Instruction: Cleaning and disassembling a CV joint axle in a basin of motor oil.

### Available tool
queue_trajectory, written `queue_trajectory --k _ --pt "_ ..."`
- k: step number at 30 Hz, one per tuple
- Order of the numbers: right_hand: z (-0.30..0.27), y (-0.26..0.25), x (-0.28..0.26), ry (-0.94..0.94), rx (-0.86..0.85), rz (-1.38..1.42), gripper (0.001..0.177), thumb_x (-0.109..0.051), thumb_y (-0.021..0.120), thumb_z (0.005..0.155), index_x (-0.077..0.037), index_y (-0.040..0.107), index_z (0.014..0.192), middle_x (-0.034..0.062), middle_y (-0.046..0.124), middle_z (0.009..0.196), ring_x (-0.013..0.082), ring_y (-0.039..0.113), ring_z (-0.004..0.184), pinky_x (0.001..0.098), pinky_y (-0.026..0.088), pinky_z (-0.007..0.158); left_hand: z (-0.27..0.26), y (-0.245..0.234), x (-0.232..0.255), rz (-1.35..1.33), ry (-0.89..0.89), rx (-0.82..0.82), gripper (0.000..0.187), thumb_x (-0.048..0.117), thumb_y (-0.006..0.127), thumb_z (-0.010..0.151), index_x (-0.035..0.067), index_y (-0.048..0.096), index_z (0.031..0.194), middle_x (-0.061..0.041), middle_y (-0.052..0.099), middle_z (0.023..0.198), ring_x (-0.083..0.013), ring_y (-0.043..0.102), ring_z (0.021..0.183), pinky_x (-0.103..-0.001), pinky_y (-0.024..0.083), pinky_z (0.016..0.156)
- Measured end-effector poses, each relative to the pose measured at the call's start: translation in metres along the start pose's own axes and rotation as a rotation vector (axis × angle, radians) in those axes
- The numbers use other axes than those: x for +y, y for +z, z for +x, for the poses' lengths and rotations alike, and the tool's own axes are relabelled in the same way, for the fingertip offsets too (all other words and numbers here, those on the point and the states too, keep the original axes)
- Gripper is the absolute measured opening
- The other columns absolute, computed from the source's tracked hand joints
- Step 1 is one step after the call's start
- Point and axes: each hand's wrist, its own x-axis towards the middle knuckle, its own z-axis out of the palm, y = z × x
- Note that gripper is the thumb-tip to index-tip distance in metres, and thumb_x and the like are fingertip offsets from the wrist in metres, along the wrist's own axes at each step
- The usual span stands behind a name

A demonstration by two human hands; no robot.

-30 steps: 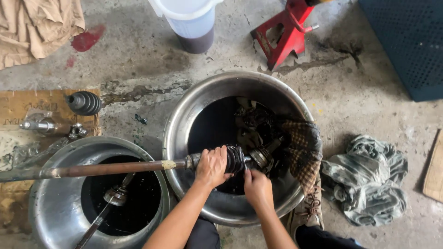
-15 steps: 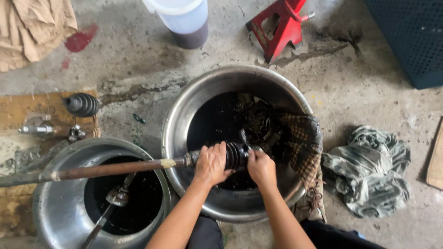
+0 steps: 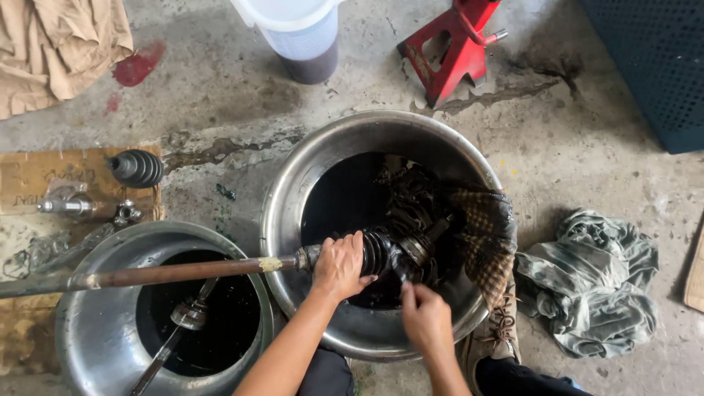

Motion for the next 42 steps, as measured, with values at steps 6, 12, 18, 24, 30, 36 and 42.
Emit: queue_trajectory --k 6,12,18,24,30,36,42 --pt "0.035 0.032 -0.007 -0.191 0.096 -0.107 0.039 -0.038 0.059 0.099 -0.005 0.076 0.091 0.0266 0.070 0.083 0.0459 0.068 0.082 0.0490 0.054 0.071 0.002 0.013 -0.004 -0.014 0.015 0.112 0.095 0.056 0.090 0.066 -0.003 0.050 0.128 -0.010 0.066 0.103 -0.0234 0.067 0.098 -0.040 0.046 0.086" --pt "-0.008 0.020 0.004 -0.143 0.047 -0.090 0.033 -0.036 0.061 0.093 -0.007 0.077 0.090 0.0247 0.071 0.081 0.0430 0.071 0.080 0.0483 0.056 0.072 0.000 0.006 -0.002 -0.052 -0.014 0.024 0.100 0.061 0.090 0.063 -0.003 0.049 0.128 -0.011 0.067 0.103 -0.0243 0.068 0.098 -0.040 0.046 0.086" --pt "0.035 0.038 -0.016 -0.298 0.090 -0.144 0.037 -0.036 0.059 0.098 -0.005 0.076 0.089 0.0255 0.070 0.083 0.0454 0.069 0.081 0.0499 0.056 0.074 0.004 0.015 -0.007 -0.001 -0.027 0.037 0.084 0.061 0.088 0.069 0.002 0.054 0.118 -0.008 0.068 0.100 -0.0231 0.069 0.096 -0.039 0.046 0.087" --pt "-0.007 0.026 0.014 -0.074 -0.018 -0.226 0.034 -0.039 0.060 0.093 -0.009 0.077 0.089 0.0250 0.072 0.079 0.0430 0.072 0.080 0.0502 0.057 0.076 0.000 0.017 -0.007 0.005 0.000 0.073 0.093 0.060 0.090 0.065 -0.002 0.051 0.124 -0.008 0.067 0.095 -0.0233 0.069 0.087 -0.040 0.046 0.083" --pt "0.050 0.052 -0.010 -0.307 0.102 -0.176 0.041 -0.039 0.060 0.099 -0.004 0.075 0.085 0.0274 0.070 0.082 0.0467 0.069 0.083 0.0511 0.056 0.075 0.004 0.011 -0.006 -0.015 -0.026 0.045 0.082 0.058 0.091 0.065 0.004 0.054 0.115 -0.008 0.069 0.098 -0.0240 0.070 0.093 -0.039 0.046 0.085" --pt "-0.004 0.035 0.025 -0.040 -0.020 -0.157 0.038 -0.040 0.059 0.094 -0.007 0.077 0.085 0.0249 0.072 0.078 0.0420 0.073 0.080 0.0485 0.057 0.075 0.003 0.014 -0.007 -0.050 -0.030 0.009 0.084 0.060 0.091 0.064 0.004 0.053 0.114 -0.009 0.069 0.098 -0.0255 0.069 0.095 -0.040 0.046 0.086" --pt "0.042 0.034 -0.022 -0.207 0.059 -0.131 0.040 -0.040 0.057 0.099 -0.004 0.076 0.092 0.0271 0.071 0.086 0.0474 0.068 0.086 0.0492 0.055 0.078 0.004 0.016 -0.008 -0.060 -0.026 0.083 0.088 0.058 0.092 0.060 0.003 0.054 0.117 -0.009 0.069 0.100 -0.0240 0.070 0.096 -0.040 0.046 0.088"
